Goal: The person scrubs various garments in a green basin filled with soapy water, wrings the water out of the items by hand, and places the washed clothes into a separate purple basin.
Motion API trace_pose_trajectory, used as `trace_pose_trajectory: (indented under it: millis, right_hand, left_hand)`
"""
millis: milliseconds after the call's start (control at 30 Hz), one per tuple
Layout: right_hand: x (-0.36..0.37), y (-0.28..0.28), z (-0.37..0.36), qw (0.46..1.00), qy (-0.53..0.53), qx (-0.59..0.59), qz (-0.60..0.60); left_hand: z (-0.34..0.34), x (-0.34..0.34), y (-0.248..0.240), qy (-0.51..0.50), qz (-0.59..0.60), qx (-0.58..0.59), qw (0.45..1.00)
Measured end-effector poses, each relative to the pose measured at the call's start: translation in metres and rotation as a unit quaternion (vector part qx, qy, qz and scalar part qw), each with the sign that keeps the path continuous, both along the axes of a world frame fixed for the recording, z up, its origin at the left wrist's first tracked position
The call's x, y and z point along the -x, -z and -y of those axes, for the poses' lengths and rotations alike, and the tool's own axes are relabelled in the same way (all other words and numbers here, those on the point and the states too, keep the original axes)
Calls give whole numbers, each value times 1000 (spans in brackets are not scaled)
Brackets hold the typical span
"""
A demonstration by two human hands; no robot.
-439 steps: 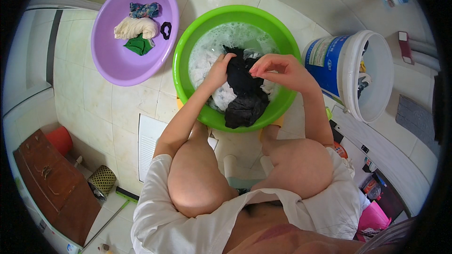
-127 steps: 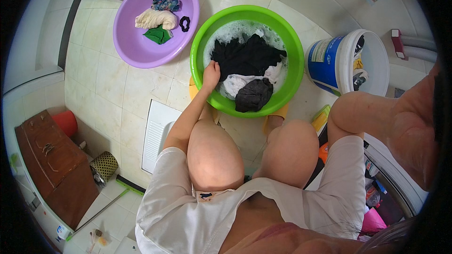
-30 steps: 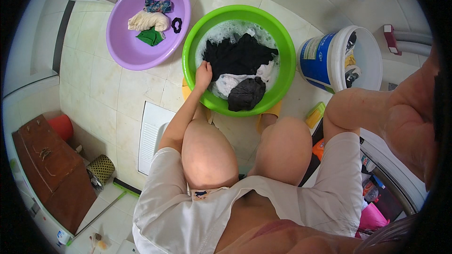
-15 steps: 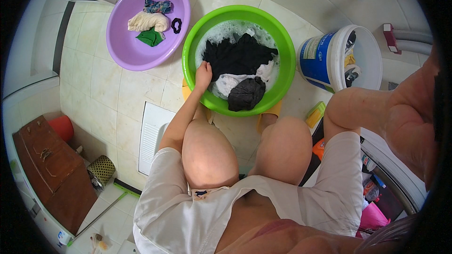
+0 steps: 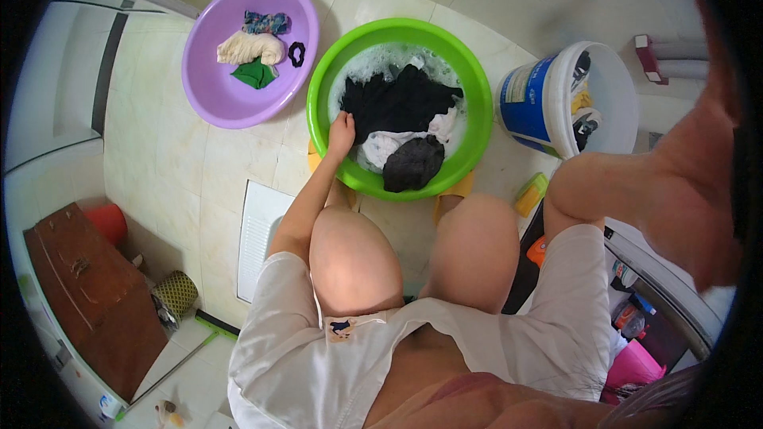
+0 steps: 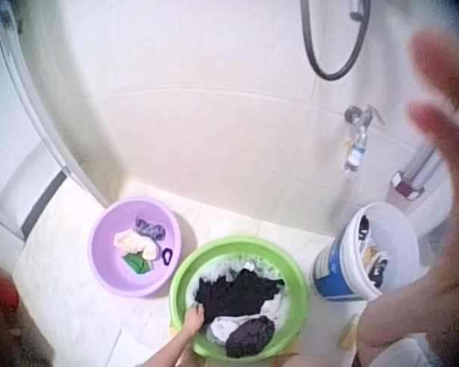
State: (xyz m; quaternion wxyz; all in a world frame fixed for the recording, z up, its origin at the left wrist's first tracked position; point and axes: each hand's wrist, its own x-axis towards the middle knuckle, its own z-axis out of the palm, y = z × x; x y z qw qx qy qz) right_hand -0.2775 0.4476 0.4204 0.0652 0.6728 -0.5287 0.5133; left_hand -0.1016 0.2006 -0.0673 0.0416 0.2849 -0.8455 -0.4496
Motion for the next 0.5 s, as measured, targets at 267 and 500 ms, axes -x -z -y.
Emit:
trace_pose_trajectory:
  millis: [267, 500]
  right_hand:
    - [-56, 32, -43, 961, 266, -81, 0]
    - [-165, 74, -204, 744, 366, -542, 136]
  left_hand:
    - [28, -16, -24, 99, -1, 67, 993]
    - [56, -65, -137, 94, -59, -88, 990]
